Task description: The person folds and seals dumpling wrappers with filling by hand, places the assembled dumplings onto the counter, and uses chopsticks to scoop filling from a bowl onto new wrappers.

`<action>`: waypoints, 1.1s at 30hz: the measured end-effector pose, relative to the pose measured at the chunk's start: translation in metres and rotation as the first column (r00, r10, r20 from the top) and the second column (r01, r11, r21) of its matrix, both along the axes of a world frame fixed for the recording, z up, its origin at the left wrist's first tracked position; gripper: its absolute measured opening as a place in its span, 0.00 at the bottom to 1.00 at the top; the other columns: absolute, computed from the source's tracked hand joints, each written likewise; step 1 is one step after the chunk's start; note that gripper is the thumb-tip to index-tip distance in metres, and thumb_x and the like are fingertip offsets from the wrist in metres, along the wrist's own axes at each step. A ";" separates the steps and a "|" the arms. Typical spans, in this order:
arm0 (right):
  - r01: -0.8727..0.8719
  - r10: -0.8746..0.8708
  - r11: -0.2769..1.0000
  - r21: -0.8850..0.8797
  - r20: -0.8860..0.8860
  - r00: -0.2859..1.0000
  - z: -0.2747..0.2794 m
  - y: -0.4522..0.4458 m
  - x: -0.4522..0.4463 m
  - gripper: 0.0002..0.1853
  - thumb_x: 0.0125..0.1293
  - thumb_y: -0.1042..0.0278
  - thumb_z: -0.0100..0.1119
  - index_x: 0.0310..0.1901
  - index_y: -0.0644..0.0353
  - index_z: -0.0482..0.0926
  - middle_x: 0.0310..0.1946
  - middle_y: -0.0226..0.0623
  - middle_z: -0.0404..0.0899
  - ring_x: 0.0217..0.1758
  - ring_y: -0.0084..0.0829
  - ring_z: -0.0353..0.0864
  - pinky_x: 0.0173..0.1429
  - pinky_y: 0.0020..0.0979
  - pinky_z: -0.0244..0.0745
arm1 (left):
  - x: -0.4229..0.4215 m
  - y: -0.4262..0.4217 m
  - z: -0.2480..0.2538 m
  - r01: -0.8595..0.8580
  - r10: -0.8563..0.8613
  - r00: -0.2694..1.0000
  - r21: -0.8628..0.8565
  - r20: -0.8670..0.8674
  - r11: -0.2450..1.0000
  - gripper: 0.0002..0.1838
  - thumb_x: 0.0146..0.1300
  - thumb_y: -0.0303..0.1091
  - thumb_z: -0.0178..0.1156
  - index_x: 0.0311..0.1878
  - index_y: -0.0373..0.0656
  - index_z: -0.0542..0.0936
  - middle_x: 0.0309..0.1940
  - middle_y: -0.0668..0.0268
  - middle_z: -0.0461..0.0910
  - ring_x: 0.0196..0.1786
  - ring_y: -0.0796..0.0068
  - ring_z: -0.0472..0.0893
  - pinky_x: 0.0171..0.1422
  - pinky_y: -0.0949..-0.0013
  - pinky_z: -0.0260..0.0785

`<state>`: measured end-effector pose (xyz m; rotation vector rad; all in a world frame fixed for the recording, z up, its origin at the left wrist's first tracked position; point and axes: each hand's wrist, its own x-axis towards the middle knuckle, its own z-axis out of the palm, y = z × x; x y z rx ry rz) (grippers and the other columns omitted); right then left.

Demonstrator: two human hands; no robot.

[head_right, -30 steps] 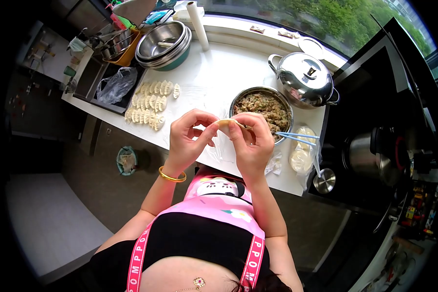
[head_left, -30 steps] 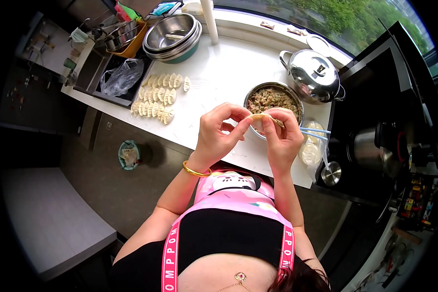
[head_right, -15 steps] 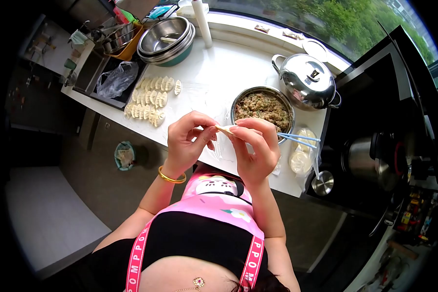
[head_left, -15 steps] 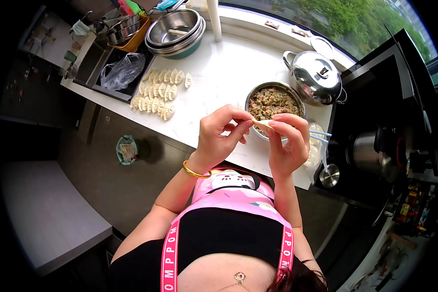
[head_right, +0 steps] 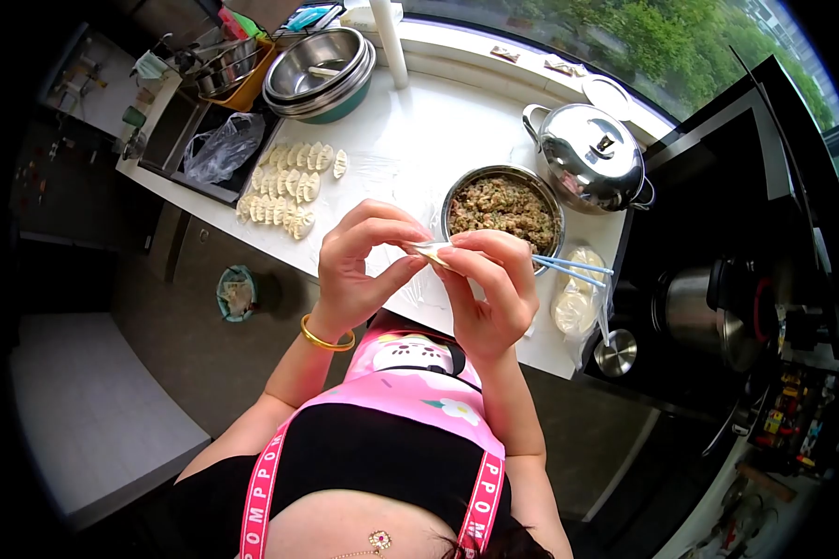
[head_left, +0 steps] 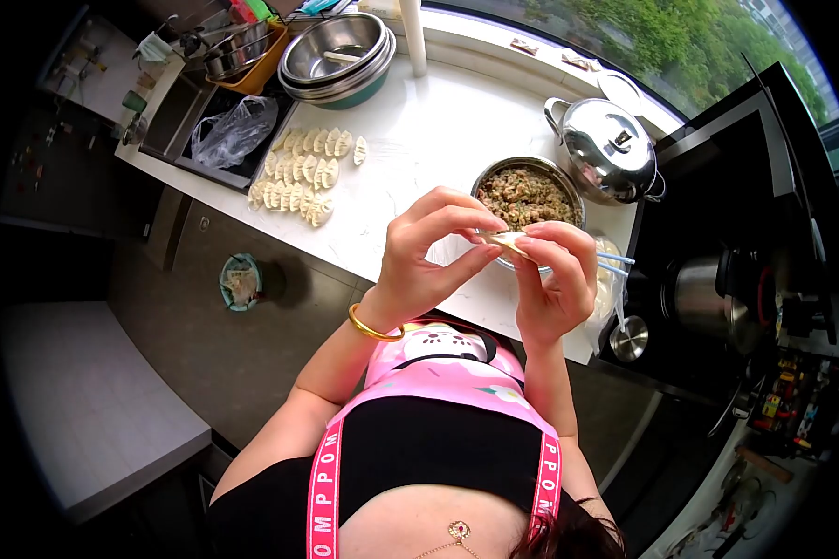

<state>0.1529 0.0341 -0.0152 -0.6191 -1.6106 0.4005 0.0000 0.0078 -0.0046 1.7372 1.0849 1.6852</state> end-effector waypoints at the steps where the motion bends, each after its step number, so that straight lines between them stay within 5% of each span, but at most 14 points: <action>1: 0.000 0.000 1.000 0.000 0.000 1.000 0.000 0.000 0.000 0.13 0.51 0.82 0.72 0.38 0.61 0.82 0.35 0.38 0.79 0.39 0.33 0.81 0.37 0.27 0.78 | 0.000 0.000 0.001 0.000 0.000 1.000 0.000 0.000 1.000 0.13 0.54 0.19 0.69 0.43 0.40 0.84 0.40 0.62 0.81 0.38 0.75 0.83 0.39 0.74 0.80; 6: -0.038 0.026 0.996 -0.076 -0.148 0.989 -0.003 -0.001 -0.004 0.14 0.51 0.81 0.72 0.39 0.61 0.81 0.35 0.38 0.80 0.38 0.34 0.81 0.38 0.28 0.78 | 0.001 -0.002 -0.001 -0.023 0.024 1.000 -0.049 0.014 0.999 0.10 0.53 0.20 0.70 0.39 0.40 0.85 0.37 0.64 0.82 0.36 0.76 0.83 0.38 0.75 0.79; 19: -0.050 0.048 0.999 -0.019 -0.084 0.995 0.001 0.003 0.000 0.13 0.52 0.82 0.70 0.39 0.61 0.81 0.36 0.41 0.78 0.39 0.34 0.81 0.37 0.29 0.81 | 0.001 0.001 -0.002 -0.043 0.046 0.997 0.054 -0.061 0.998 0.10 0.52 0.19 0.71 0.39 0.40 0.85 0.37 0.63 0.83 0.37 0.74 0.84 0.40 0.74 0.81; 33: -0.069 0.050 0.991 -0.118 -0.155 0.987 -0.007 0.005 0.000 0.12 0.53 0.81 0.71 0.39 0.61 0.80 0.37 0.41 0.80 0.39 0.33 0.82 0.37 0.27 0.79 | 0.004 0.003 0.002 -0.007 0.013 0.998 -0.101 0.059 0.995 0.10 0.54 0.18 0.69 0.39 0.40 0.84 0.37 0.64 0.82 0.37 0.77 0.83 0.36 0.77 0.81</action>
